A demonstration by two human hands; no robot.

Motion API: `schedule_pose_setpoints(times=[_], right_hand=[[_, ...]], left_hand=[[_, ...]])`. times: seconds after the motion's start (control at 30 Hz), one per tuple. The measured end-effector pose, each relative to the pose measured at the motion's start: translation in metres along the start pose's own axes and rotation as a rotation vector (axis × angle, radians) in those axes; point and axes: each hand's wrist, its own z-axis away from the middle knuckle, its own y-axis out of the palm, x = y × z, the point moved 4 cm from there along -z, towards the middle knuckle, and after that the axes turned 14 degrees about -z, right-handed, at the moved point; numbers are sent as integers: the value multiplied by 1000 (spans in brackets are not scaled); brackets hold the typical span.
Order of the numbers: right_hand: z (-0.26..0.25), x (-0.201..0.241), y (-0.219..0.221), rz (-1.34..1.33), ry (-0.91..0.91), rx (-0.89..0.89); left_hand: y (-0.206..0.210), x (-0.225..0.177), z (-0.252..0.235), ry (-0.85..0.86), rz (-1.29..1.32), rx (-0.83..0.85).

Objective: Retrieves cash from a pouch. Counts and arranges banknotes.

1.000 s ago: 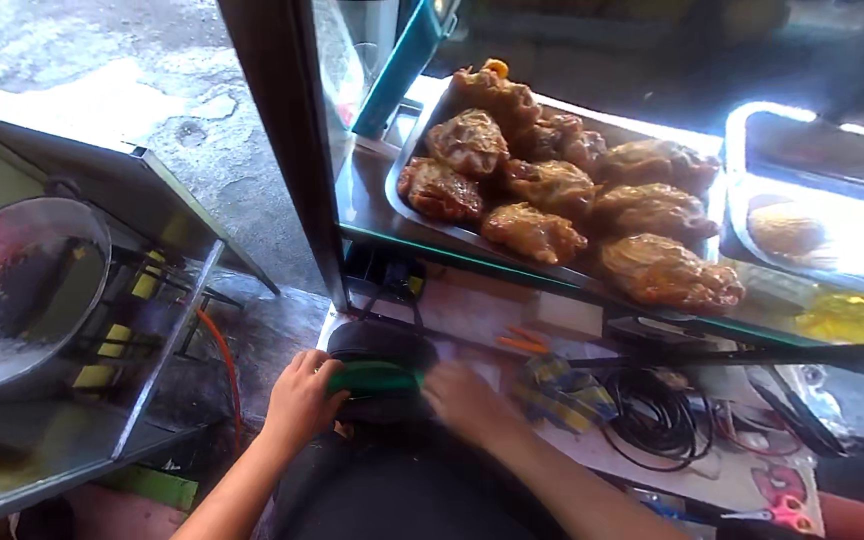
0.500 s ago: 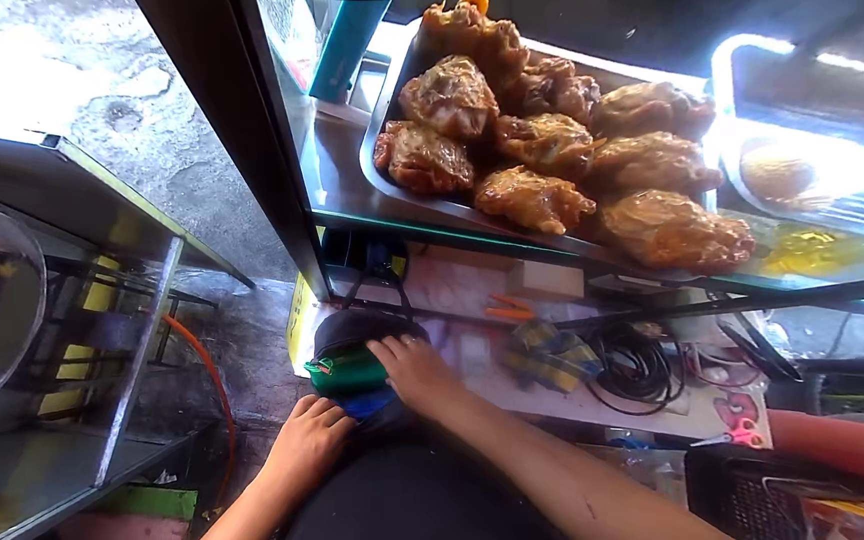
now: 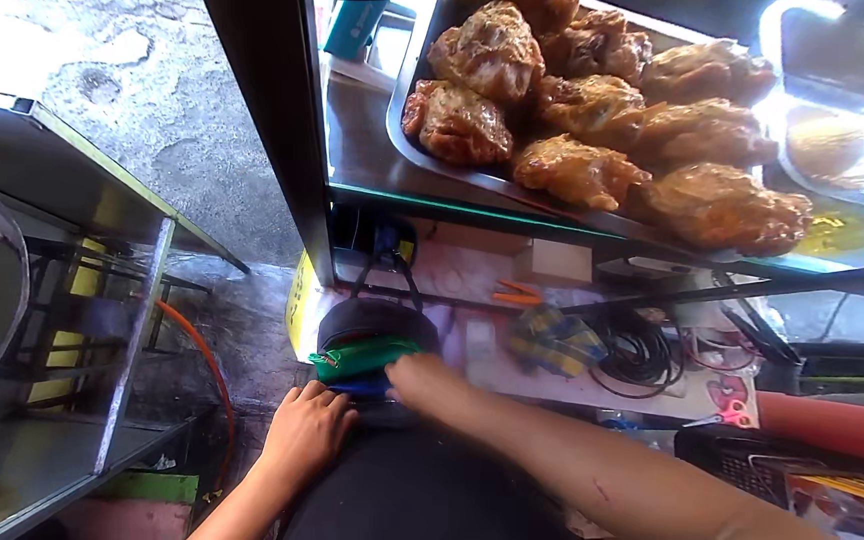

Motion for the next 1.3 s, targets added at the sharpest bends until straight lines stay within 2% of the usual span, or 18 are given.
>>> schedule_pose_setpoints(times=[0.13, 0.2, 0.27, 0.37, 0.5, 0.6, 0.7, 0.8, 0.97, 1.13, 1.23, 1.3], right_hand=[[8, 3, -5, 92, -56, 19], [9, -2, -6, 95, -117, -16], [12, -12, -12, 63, -234, -188], [23, -24, -19, 20, -387, -521], [33, -41, -20, -42, -324, -713], [38, -51, -26, -130, -112, -683], [45, -66, -32, -202, 22, -666], [49, -84, -32, -409, -12, -714], [53, -99, -29, -728, -50, -764], [47, -107, -27, -813, -52, -754], [48, -107, -25, -864, -58, -771], [49, -106, -24, -887, -83, -818]], left_hand=[[-6, -3, -19, -88, 21, -105], [-10, -5, -28, -164, 31, 8], [-17, 2, -34, -248, 61, 122], [-22, 20, -36, -316, 115, 22], [-18, 42, -43, -238, 179, -95], [-15, 38, -45, -200, 150, -235], [-18, 33, -46, -243, 138, -279], [-23, 35, -46, -320, 183, -247], [-26, 48, -53, -303, 259, -100], [-26, 55, -54, -319, 330, -17], [-26, 57, -52, -302, 300, -38], [-32, 57, -50, -235, 175, -145]])
